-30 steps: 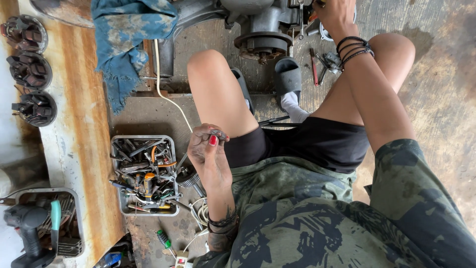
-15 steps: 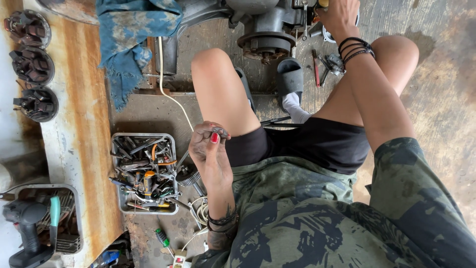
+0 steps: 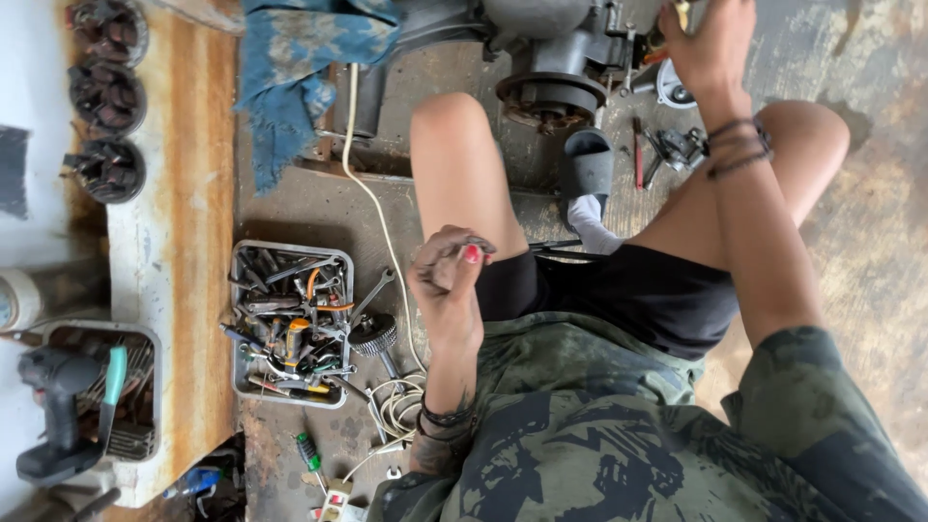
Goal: The person uses a screwdriver to remove a bolt from a small engine block, then uses pliers to remove a small metal pin. They then use a brush to clean the pin and the engine part.
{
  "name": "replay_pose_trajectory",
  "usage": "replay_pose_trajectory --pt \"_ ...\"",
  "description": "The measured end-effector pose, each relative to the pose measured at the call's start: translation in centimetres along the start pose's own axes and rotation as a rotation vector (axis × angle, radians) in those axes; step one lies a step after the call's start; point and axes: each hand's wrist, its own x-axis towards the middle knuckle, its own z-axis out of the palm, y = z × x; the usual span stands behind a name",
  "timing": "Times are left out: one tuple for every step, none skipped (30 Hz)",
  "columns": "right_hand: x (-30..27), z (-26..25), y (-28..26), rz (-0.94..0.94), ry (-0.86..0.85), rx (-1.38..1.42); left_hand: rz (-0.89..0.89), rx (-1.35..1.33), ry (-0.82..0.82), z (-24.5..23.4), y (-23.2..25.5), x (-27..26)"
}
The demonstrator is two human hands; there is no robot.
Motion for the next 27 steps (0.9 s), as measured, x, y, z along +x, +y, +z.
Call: replay_pose_trajectory --pt "-0.4 -1.6 -1.5 -0.092 0.061 0.166 0.000 0.032 -0.018 0.2 0.2 0.0" --pt "-0.7 -3.3 -2.9 -0.184 0.121 0.330 0.000 0.062 -0.037 0.4 0.3 0.1" --pt "-1.5 -4.9 -5.6 -0.199 0.121 0.337 0.014 0.060 -0.029 0.6 0.2 0.1" --pt "-2.6 -6.7 -8.1 -0.196 0.021 0.505 -0.009 0.025 -0.036 0.9 0.2 0.2" --pt "-3.7 -8.5 -10.5 -0.195 -0.083 0.673 -0.031 -0.010 -0.044 1.2 0.0 0.2" --pt "-4.7 -9.3 -12.4 -0.198 -0.085 0.676 -0.028 -0.009 -0.041 1.8 -0.6 0.2" --pt "-5.7 -10.1 -14.2 -0.080 -0.193 0.881 -0.033 0.033 -0.020 2.3 -1.2 0.1" --pt "-7.1 -11.0 -16.0 0.050 -0.303 1.085 -0.046 0.079 -0.003 2.9 -1.7 -0.1" --pt "-8.4 -11.3 -17.0 0.056 -0.302 1.089 -0.050 0.085 -0.005 2.7 -1.9 -0.4" --pt "-9.4 -11.7 -17.8 0.111 -0.309 1.219 -0.051 0.086 -0.042 2.7 -2.3 -0.4" --pt "-10.5 -12.1 -18.7 0.166 -0.316 1.350 -0.053 0.088 -0.080 2.7 -2.6 -0.4" --pt "-10.9 -13.3 -19.5 0.167 -0.309 1.348 -0.054 0.087 -0.087 2.6 -2.7 -0.5" --pt "-11.2 -14.5 -20.4 0.143 -0.313 1.363 -0.033 0.115 -0.098 2.4 -2.8 -0.6" --pt "-11.8 -15.7 -21.4 0.123 -0.320 1.380 -0.015 0.145 -0.108 2.1 -2.9 -0.8" --pt "-12.3 -16.2 -21.7 0.128 -0.315 1.380 -0.019 0.146 -0.112 2.7 -2.3 -1.0" --pt "-12.8 -16.6 -22.0 0.133 -0.268 1.374 0.004 0.207 -0.125 3.2 -1.8 -1.0" --pt "-13.2 -17.1 -22.3 0.137 -0.220 1.368 0.028 0.268 -0.139 3.8 -1.3 -1.1" --pt "-13.3 -17.6 -22.4 0.137 -0.213 1.365 0.028 0.266 -0.146 4.3 -1.0 -1.3" --pt "-13.4 -18.2 -22.6 0.150 -0.177 1.334 0.039 0.280 -0.161 4.7 -0.8 -1.6" --pt "-13.6 -18.7 -22.7 0.164 -0.142 1.304 0.049 0.296 -0.176 5.1 -0.6 -1.9" --pt "-13.8 -18.8 -22.7 0.166 -0.134 1.302 0.048 0.295 -0.183 5.6 -0.4 -2.1" --pt "-14.0 -18.9 -22.7 0.193 -0.087 1.301 0.058 0.303 -0.193 6.2 -0.1 -2.3" --pt "-14.2 -19.0 -22.7 0.220 -0.040 1.300 0.068 0.310 -0.203 6.7 0.1 -2.4" --pt "-14.2 -19.0 -22.6 0.221 -0.033 1.296 0.067 0.308 -0.210 6.9 0.2 -2.5" --pt "-14.2 -19.1 -22.5 0.230 -0.059 1.279 0.075 0.316 -0.214 7.1 0.2 -2.5" --pt "-14.3 -19.1 -22.3 0.242 -0.083 1.261 0.080 0.324 -0.220 7.2 0.3 -2.6" --pt "-14.3 -18.1 -21.8 0.246 -0.075 1.257 0.075 0.323 -0.228 6.7 -0.1 -2.7"
